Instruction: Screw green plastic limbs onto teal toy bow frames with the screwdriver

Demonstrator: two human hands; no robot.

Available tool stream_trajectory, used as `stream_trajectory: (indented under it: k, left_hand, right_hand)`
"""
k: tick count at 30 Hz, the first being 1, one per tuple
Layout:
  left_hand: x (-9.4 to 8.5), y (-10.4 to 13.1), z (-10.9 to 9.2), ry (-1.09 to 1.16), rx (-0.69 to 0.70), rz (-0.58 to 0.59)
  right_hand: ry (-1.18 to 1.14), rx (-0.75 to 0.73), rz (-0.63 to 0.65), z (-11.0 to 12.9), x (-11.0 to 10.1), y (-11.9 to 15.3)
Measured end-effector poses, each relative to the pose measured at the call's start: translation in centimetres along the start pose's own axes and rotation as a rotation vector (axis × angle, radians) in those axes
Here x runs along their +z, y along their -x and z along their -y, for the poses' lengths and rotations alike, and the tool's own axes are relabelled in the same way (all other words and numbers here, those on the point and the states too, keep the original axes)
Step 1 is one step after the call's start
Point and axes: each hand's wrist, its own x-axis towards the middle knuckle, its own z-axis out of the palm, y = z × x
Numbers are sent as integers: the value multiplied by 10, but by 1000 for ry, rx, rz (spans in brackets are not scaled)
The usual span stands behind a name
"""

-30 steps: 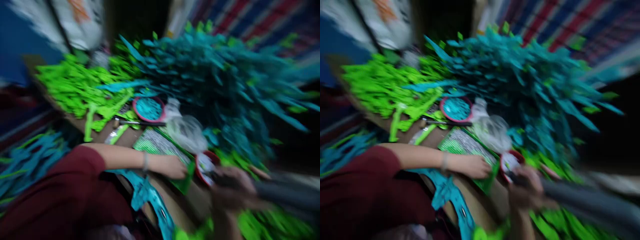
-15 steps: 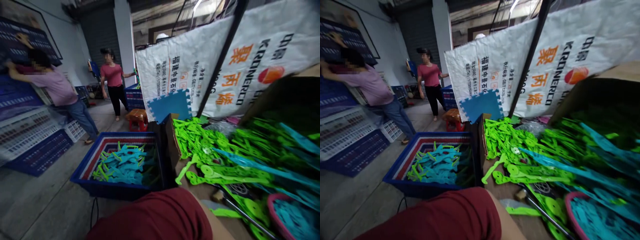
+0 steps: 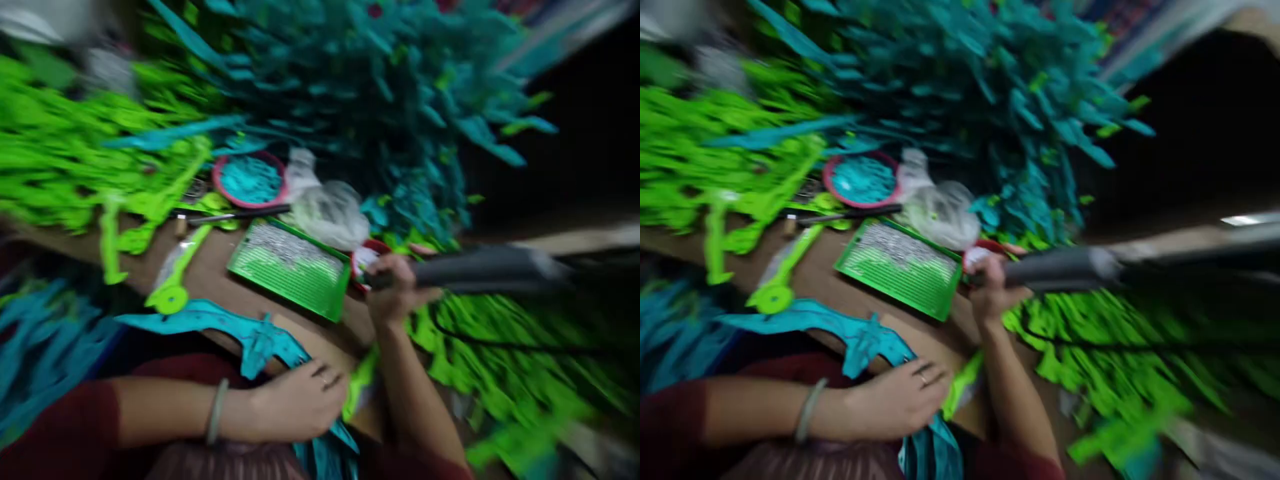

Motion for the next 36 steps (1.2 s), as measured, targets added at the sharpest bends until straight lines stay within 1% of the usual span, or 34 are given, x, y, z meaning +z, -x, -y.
stream_trajectory:
  k: [1, 2, 3, 6, 9, 13, 17, 22, 29, 33, 36]
  left_hand:
    - [4, -1, 2, 61, 6, -9]
    - [8, -2, 3, 93, -4, -2]
    - [12, -2, 4, 113, 12, -7]
    - [19, -1, 0, 105, 70, -71]
    - [23, 3, -2, 66, 44, -103]
    - [27, 4, 3, 53, -10, -90]
    - [30, 5, 1, 55, -21, -127]
    - [35, 3, -4, 81, -60, -178]
    - [39, -1, -4, 71, -39, -163]
    - [42, -2, -4, 41, -42, -164]
    - [41, -3, -4, 17, -34, -177]
  right_hand:
    - [30, -42, -19, 0, -16, -3]
    - [43, -69, -11, -1, -25, -4]
    - [48, -77, 14, -3, -29, -5]
    - [51, -47, 95, -12, -25, -2]
    - [40, -40, 137, -19, -20, 3]
    - [76, 0, 135, -25, -24, 7]
    - [70, 24, 152, -30, -29, 8]
    - [30, 11, 187, -33, -30, 9]
    - [-2, 25, 190, -34, -32, 9]
    - [32, 31, 170, -37, -32, 10]
    - [67, 27, 156, -40, -29, 11]
